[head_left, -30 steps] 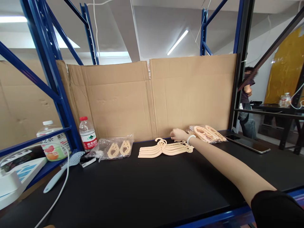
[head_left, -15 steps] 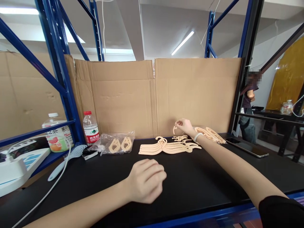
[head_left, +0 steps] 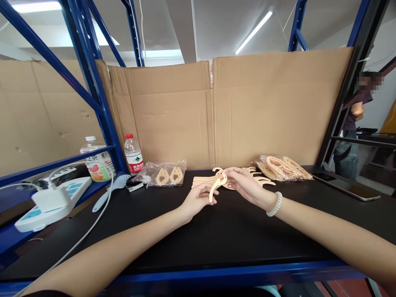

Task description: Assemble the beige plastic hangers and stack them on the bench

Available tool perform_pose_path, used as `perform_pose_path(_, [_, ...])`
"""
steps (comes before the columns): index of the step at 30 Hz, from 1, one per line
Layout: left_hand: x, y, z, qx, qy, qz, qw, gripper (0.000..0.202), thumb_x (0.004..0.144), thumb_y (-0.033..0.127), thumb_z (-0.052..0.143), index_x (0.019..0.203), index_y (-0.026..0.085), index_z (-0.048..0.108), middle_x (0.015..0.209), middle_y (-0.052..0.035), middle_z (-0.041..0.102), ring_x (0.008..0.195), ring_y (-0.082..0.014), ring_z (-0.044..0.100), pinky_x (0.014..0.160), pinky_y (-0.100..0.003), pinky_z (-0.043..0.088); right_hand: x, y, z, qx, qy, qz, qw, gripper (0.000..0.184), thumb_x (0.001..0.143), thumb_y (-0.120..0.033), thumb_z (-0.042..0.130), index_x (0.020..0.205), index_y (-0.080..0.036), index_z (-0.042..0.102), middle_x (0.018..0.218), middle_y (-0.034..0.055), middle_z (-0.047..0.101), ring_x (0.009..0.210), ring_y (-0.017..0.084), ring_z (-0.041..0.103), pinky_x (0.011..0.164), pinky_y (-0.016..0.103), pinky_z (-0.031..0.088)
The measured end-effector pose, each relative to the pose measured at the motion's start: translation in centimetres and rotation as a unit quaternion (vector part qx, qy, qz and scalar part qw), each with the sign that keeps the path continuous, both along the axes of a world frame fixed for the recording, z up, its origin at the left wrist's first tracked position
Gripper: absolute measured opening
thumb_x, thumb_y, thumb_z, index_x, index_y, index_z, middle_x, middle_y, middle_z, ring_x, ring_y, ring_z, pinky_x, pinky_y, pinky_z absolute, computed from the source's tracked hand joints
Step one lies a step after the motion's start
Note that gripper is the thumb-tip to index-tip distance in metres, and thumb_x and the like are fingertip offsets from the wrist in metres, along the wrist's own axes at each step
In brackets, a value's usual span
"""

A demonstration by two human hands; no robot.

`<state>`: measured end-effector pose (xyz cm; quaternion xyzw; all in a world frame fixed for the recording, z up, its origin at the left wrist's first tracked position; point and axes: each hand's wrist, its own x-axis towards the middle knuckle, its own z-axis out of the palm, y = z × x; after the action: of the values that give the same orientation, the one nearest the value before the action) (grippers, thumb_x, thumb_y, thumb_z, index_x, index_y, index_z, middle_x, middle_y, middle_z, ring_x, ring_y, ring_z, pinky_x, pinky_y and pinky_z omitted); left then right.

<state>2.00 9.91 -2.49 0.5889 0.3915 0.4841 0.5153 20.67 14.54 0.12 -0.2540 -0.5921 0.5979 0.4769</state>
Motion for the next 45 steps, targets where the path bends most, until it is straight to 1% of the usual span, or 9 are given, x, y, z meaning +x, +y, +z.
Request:
perform_pose_path(3, [0.8,-0.6,0.7,-0.013,-0.078,-0.046,0.996,0.043,0.066,0.019,0.079,0.107,0.018,0.066,0.104,-0.0067,0.065,0.075,-0.0128,0.062,0.076,-0.029,0.050,0.0,-0.5,-0.8,-0.019,0.054,-0.021,0.998,0.019,0.072,-0.033,0.073,0.075,-0.017,0.063,0.084,0.0037,0.066,0.080,0.015,0.064,0.075,0.027,0.053])
perform_pose_path(9, [1.5,-0.8,1.3,-0.017,-0.174,0.039,0.984,0.021,0.069,0.029,0.081,0.081,0.015,0.072,0.084,-0.0033,0.064,0.072,-0.0089,0.055,0.076,-0.024,0.048,-0.6,-1.5,-1.6,0.006,-0.002,0.001,1.000,0.024,0.072,-0.038,0.075,0.081,-0.018,0.065,0.084,0.0025,0.066,0.081,0.015,0.064,0.078,0.030,0.054])
perform_pose_path(13, [1.0,-0.7,1.2,-0.014,-0.134,0.089,0.987,0.026,0.064,0.034,0.083,0.075,0.013,0.073,0.076,-0.0025,0.061,0.069,-0.0087,0.052,0.069,-0.023,0.046,-0.1,-0.5,-1.6,0.148,-0.131,0.040,0.979,0.026,0.080,-0.042,0.067,0.091,-0.020,0.068,0.093,0.0039,0.067,0.081,0.016,0.062,0.073,0.031,0.052])
perform_pose_path(15, [0.3,-0.3,1.2,-0.019,-0.132,0.133,0.982,0.031,0.058,0.037,0.086,0.075,0.013,0.073,0.072,-0.0016,0.059,0.066,-0.0082,0.050,0.068,-0.023,0.046,0.9,0.8,-1.6,0.277,-0.231,-0.007,0.933,0.024,0.085,-0.040,0.061,0.097,-0.020,0.067,0.099,0.0061,0.067,0.087,0.019,0.061,0.077,0.034,0.050])
perform_pose_path(19, [-1.4,0.8,1.2,-0.027,-0.130,0.210,0.969,0.041,0.050,0.042,0.088,0.075,0.013,0.072,0.067,0.0004,0.056,0.064,-0.0079,0.050,0.066,-0.023,0.047,2.7,3.5,-2.0,0.436,-0.424,-0.142,0.781,0.010,0.087,-0.026,0.059,0.082,-0.018,0.064,0.084,0.0078,0.065,0.083,0.023,0.058,0.076,0.036,0.045])
perform_pose_path(24, [-2.3,1.1,0.3,-0.021,-0.037,0.226,0.973,0.045,0.055,0.053,0.081,0.072,0.013,0.068,0.064,0.0001,0.055,0.062,-0.0102,0.052,0.060,-0.023,0.047,2.5,4.5,-3.1,0.447,-0.520,-0.154,0.712,0.020,0.083,-0.020,0.063,0.064,-0.019,0.054,0.072,0.0048,0.057,0.073,0.020,0.054,0.065,0.030,0.040])
perform_pose_path(31, [-1.5,0.3,-0.1,0.007,0.018,0.190,0.982,0.043,0.066,0.055,0.072,0.073,0.015,0.059,0.067,-0.0009,0.059,0.059,-0.0110,0.055,0.057,-0.023,0.045,1.3,4.4,-3.4,0.414,-0.483,-0.153,0.756,0.022,0.079,-0.015,0.065,0.063,-0.019,0.049,0.074,0.0032,0.058,0.075,0.019,0.055,0.065,0.028,0.039])
perform_pose_path(39, [-2.4,-1.5,-0.1,0.052,0.071,0.165,0.982,0.039,0.070,0.052,0.071,0.072,0.016,0.056,0.063,-0.0013,0.061,0.058,-0.0129,0.053,0.059,-0.027,0.044,3.3,2.8,-2.2,0.361,-0.419,-0.122,0.824,0.020,0.078,-0.015,0.063,0.070,-0.020,0.045,0.067,-0.0024,0.056,0.061,0.014,0.052,0.058,0.025,0.039])
perform_pose_path(45, [-2.1,-1.9,0.3,0.042,0.073,0.161,0.983,0.039,0.069,0.050,0.074,0.078,0.014,0.063,0.072,-0.0023,0.060,0.064,-0.0128,0.051,0.062,-0.026,0.043,4.9,2.0,-2.1,0.298,-0.337,-0.067,0.891,0.022,0.080,-0.016,0.057,0.100,-0.021,0.052,0.073,-0.0026,0.057,0.068,0.015,0.058,0.064,0.028,0.047])
